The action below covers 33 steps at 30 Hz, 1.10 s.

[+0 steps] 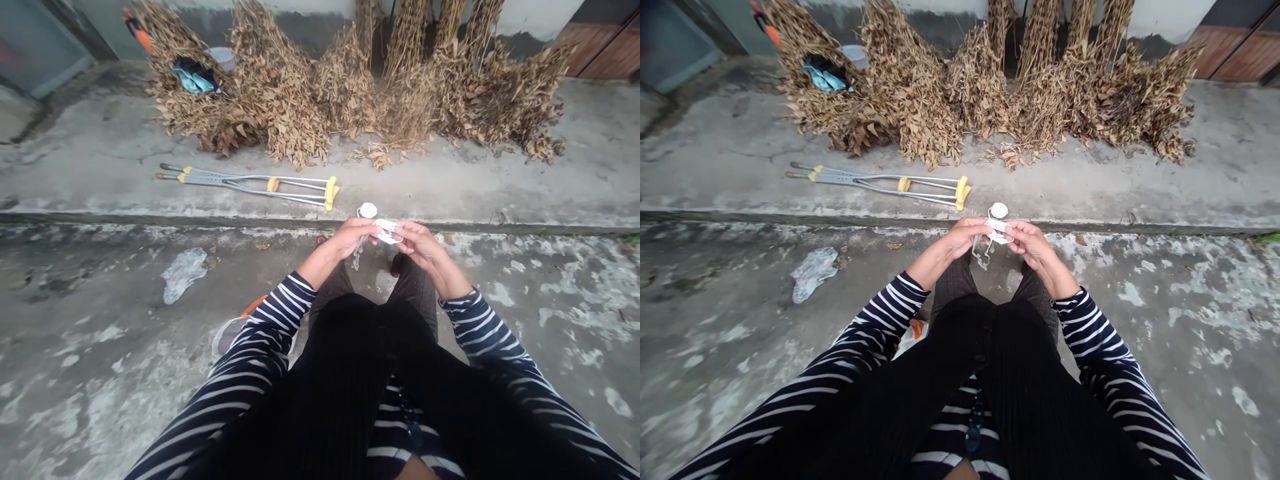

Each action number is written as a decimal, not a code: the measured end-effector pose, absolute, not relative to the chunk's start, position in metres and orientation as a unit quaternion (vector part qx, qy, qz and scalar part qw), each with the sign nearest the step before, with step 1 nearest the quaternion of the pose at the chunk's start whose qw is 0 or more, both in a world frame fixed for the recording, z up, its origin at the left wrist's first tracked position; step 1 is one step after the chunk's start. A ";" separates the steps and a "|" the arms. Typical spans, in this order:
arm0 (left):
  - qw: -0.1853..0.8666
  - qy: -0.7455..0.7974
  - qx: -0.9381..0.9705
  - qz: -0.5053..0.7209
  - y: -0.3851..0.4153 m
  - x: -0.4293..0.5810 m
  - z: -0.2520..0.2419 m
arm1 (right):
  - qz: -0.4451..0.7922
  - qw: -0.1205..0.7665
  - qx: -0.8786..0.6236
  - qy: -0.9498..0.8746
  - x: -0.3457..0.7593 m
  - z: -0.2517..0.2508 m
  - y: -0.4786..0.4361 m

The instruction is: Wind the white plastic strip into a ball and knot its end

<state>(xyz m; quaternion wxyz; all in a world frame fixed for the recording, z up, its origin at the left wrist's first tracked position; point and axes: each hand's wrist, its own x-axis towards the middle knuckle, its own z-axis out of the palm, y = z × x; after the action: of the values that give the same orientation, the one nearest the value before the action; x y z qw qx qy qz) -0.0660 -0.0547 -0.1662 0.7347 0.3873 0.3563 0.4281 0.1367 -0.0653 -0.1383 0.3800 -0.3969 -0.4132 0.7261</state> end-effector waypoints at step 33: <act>0.715 0.373 0.501 0.315 -0.060 -0.080 -0.161 | 0.638 0.461 -0.482 -0.385 0.144 -0.155 -0.064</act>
<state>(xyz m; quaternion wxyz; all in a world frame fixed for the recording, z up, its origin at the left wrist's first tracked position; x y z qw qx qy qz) -0.0797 -0.0598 -0.1614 0.7147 0.5009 0.3731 0.3148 0.1441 -0.0644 -0.1552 0.4613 -0.4818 -0.3848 0.6380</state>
